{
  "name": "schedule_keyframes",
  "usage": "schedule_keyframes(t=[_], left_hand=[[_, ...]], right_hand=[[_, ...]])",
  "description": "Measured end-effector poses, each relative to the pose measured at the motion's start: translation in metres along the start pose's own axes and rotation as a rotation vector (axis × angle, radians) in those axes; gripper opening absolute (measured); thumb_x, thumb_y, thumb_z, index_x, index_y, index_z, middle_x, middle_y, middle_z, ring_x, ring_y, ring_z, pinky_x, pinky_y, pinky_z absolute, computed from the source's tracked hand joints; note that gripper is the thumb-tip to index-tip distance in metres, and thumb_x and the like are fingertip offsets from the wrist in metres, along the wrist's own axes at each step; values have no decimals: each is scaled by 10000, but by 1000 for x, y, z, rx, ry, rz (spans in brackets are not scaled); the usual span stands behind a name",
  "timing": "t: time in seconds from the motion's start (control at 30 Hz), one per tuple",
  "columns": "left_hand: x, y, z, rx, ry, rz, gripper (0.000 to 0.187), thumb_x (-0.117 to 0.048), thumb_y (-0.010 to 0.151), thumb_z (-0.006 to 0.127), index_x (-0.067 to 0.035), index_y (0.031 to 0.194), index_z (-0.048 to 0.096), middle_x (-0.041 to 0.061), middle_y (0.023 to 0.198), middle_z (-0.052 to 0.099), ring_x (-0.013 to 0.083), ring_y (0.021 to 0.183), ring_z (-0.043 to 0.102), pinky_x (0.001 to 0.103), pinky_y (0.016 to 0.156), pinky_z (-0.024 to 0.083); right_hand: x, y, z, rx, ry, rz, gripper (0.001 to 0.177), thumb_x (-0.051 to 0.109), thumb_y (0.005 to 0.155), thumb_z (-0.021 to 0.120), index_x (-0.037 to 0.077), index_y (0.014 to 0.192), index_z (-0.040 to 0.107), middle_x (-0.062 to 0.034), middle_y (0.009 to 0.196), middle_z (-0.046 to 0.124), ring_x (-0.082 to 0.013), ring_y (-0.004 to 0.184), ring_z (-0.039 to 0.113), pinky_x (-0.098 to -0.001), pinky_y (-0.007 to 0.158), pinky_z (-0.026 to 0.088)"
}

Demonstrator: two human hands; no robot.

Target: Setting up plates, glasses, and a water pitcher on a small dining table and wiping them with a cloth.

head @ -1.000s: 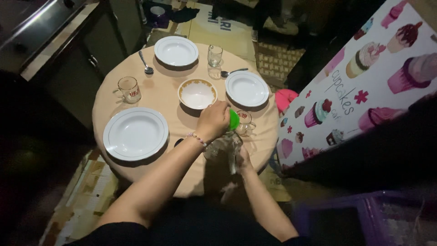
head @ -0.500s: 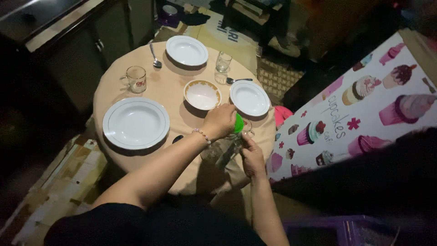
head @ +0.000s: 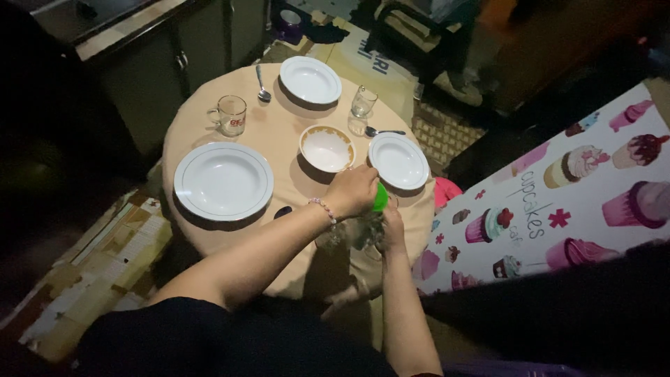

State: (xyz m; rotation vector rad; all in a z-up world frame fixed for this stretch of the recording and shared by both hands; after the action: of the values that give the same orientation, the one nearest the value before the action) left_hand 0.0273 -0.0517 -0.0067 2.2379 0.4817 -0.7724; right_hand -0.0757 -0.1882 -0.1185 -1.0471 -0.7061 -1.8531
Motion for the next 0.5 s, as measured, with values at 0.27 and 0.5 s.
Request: schedule_keyframes(t=[0.27,0.5], left_hand=[[-6,-1,-6,42,11,-20,271,-238,939,517,-29,1041,655,226,986,671,441,914,649,555,832,497],[-1,-2,0,11,20,4,260,-240,951,515,-47,1038,666,204,963,674,421,927,654,537,854,503]], right_hand=[[-13,23,27,51,272,74,428,220,1042,456,10,1400,562,-80,1338,640,-194,1161,668,-318,999,555],[-22,19,33,-28,196,95,419,263,1036,457,14,1344,593,-91,1262,666,-217,1087,676,-344,936,564]])
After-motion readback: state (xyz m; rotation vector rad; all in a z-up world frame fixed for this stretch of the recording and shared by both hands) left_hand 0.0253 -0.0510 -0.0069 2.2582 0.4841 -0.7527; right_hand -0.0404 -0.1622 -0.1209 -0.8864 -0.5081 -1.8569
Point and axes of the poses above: each hand's wrist, its own y-axis towards the middle knuckle, its own z-axis out of the palm, x = y × z, the point moved 4 cm from there along y, towards the middle knuckle
